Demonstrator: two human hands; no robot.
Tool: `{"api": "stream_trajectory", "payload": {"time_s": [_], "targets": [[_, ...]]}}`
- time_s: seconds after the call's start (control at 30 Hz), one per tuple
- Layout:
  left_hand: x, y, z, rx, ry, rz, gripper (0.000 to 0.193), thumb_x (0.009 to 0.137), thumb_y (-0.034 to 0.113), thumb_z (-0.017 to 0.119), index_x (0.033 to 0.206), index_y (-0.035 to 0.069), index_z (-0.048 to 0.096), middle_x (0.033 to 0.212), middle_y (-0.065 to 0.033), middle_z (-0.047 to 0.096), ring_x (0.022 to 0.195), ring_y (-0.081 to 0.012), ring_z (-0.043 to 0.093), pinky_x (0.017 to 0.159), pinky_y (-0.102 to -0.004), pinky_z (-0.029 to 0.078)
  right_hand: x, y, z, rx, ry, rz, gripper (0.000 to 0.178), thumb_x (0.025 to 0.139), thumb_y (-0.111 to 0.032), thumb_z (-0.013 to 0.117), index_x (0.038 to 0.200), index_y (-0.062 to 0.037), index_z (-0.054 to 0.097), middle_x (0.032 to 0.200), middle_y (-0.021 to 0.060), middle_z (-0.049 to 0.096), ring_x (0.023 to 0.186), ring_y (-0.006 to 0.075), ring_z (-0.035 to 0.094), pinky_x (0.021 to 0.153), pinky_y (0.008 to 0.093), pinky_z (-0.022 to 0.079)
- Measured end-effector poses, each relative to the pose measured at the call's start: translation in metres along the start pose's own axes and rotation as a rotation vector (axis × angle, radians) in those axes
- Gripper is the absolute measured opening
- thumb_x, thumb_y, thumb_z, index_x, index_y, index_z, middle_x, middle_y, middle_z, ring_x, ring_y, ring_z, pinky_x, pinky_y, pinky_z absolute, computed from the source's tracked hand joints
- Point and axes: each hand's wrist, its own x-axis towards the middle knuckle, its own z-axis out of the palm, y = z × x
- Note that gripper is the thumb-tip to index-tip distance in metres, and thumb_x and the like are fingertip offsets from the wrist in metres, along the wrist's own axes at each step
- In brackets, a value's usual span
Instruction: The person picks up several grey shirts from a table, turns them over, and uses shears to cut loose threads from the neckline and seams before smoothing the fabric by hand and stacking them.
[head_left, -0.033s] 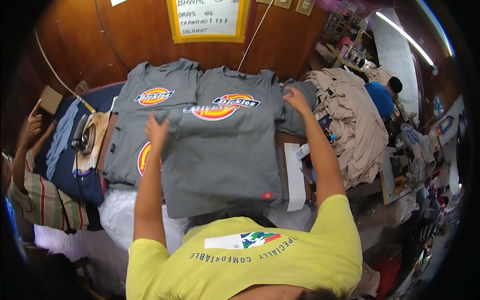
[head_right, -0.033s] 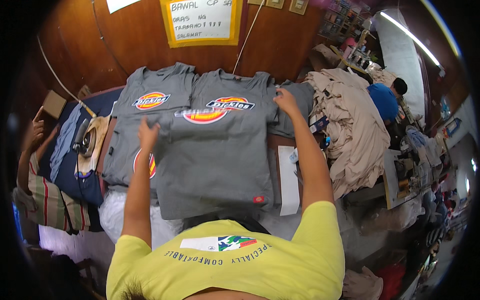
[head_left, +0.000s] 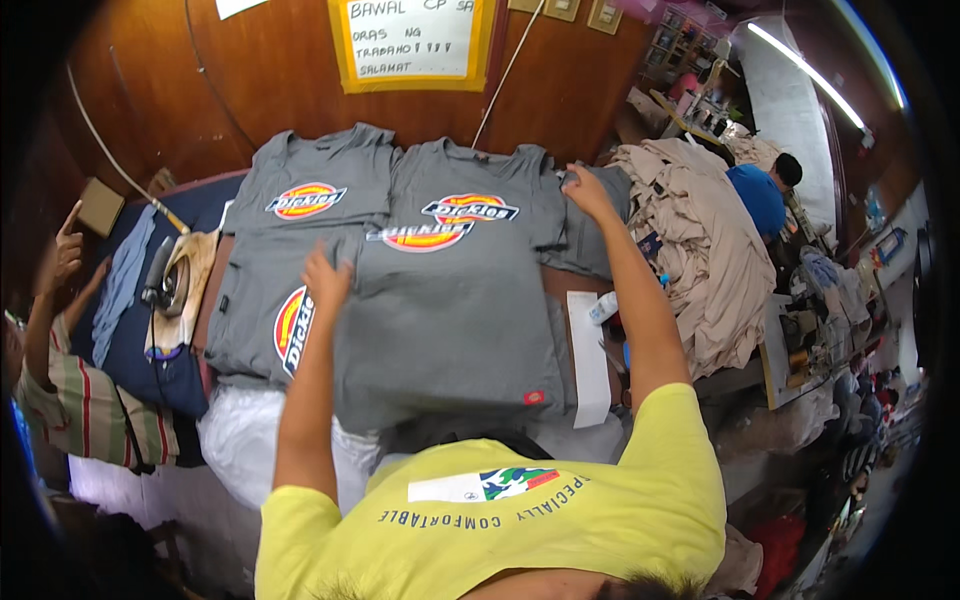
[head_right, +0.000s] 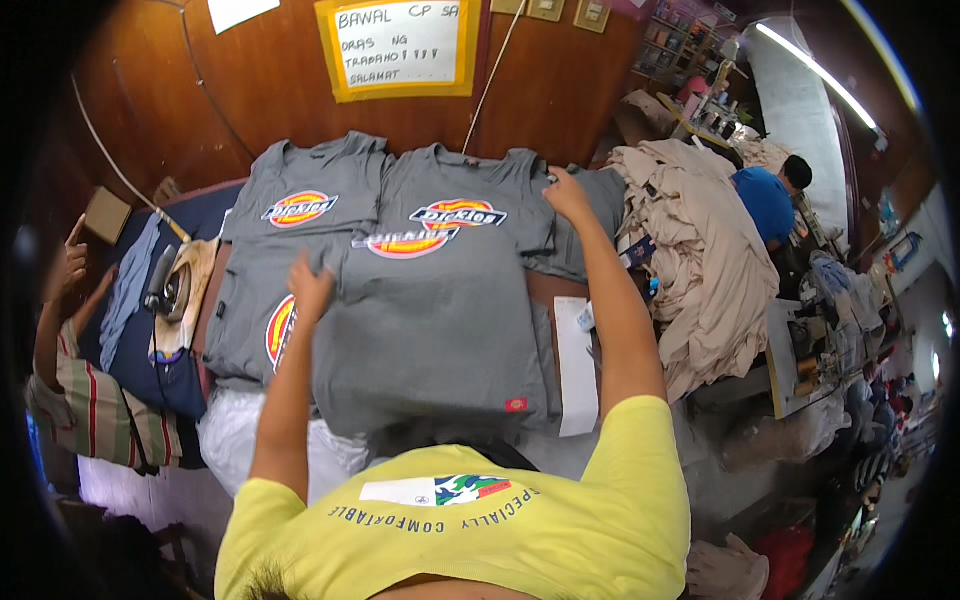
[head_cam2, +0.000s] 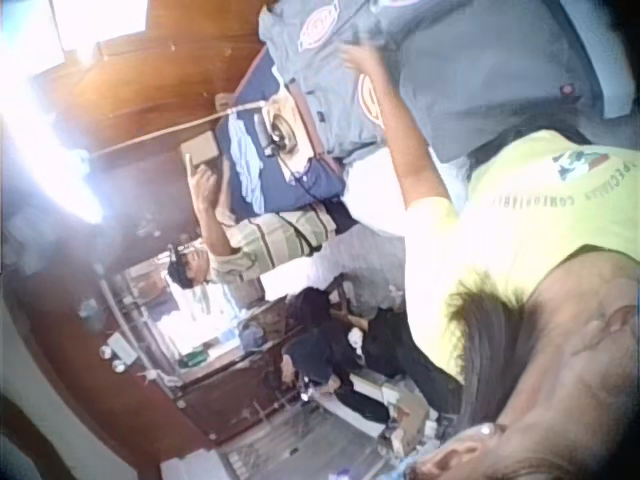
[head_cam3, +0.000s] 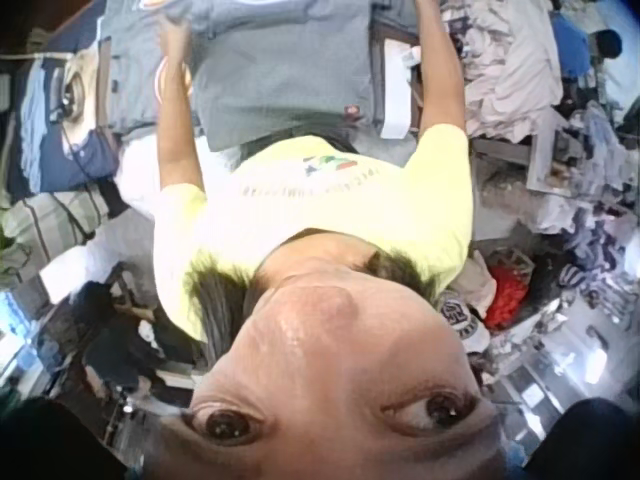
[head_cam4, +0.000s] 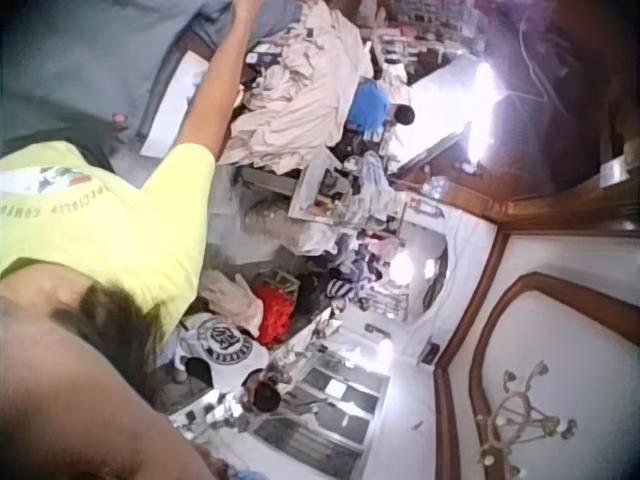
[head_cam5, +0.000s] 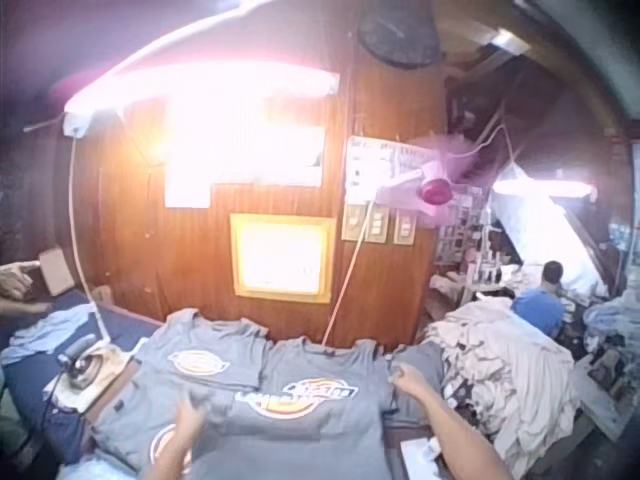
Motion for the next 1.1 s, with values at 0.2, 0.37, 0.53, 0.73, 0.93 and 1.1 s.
{"api": "stream_trajectory", "payload": {"time_s": [0.2,0.37,0.53,0.73,0.93,1.1], "targets": [[-0.168,0.102,0.028,0.329,-0.216,0.260,0.056,0.080,0.037,0.053,0.130,0.015,0.041,0.138,-0.0184,0.028,0.127,-0.0396,0.024,0.101,-0.0569,0.017,0.134,-0.019,-0.025,-0.373,0.129,0.061,0.073,0.074,-0.015,0.052,0.139,-0.0166,0.020,0.110,0.0210,0.053,0.100,0.0331,0.054,0.086,0.0391,0.043],[-0.156,0.121,0.009,0.258,-0.339,0.161,0.052,0.081,0.035,0.050,0.128,0.014,0.042,0.139,-0.0176,0.028,0.128,-0.0385,0.023,0.101,-0.0567,0.017,0.218,-0.072,-0.052,-0.366,0.204,0.182,0.078,0.076,-0.014,0.048,0.142,-0.0227,0.006,0.137,0.0192,0.031,0.118,0.0402,0.039,0.095,0.0452,0.038],[-0.151,0.122,0.011,0.282,-0.382,0.155,0.052,0.081,0.034,0.051,0.128,0.014,0.043,0.139,-0.0175,0.028,0.128,-0.0377,0.022,0.101,-0.0560,0.016,0.272,-0.087,-0.053,-0.236,0.397,0.148,0.079,0.078,-0.014,0.047,0.141,-0.0250,0.003,0.138,0.0172,0.030,0.120,0.0403,0.038,0.095,0.0473,0.037],[-0.150,0.123,0.015,0.325,-0.401,0.130,0.052,0.080,0.032,0.051,0.128,0.013,0.043,0.139,-0.0170,0.029,0.128,-0.0373,0.022,0.102,-0.0546,0.016,0.295,-0.081,-0.047,-0.611,0.414,0.202,0.075,0.082,-0.017,0.045,0.142,-0.0257,0.001,0.128,0.0172,0.044,0.117,0.0362,0.042,0.091,0.0521,0.034],[-0.145,0.127,0.015,0.320,-0.370,0.161,0.052,0.080,0.032,0.051,0.128,0.013,0.043,0.139,-0.0166,0.029,0.128,-0.0370,0.023,0.101,-0.0543,0.017,0.288,-0.084,-0.050,-0.644,0.395,0.151,0.068,0.082,-0.017,0.045,0.141,-0.0223,0.011,0.121,0.0161,0.051,0.117,0.0348,0.042,0.092,0.0526,0.031],[-0.145,0.125,0.011,0.264,-0.341,0.165,0.050,0.080,0.033,0.053,0.126,0.016,0.045,0.136,-0.0155,0.032,0.125,-0.0359,0.028,0.100,-0.0530,0.021,0.179,-0.063,0.047,-0.262,0.221,-0.180,0.034,0.079,-0.020,0.049,0.112,-0.0106,0.050,0.107,0.0171,0.055,0.102,0.0352,0.052,0.083,0.0451,0.043]]}}
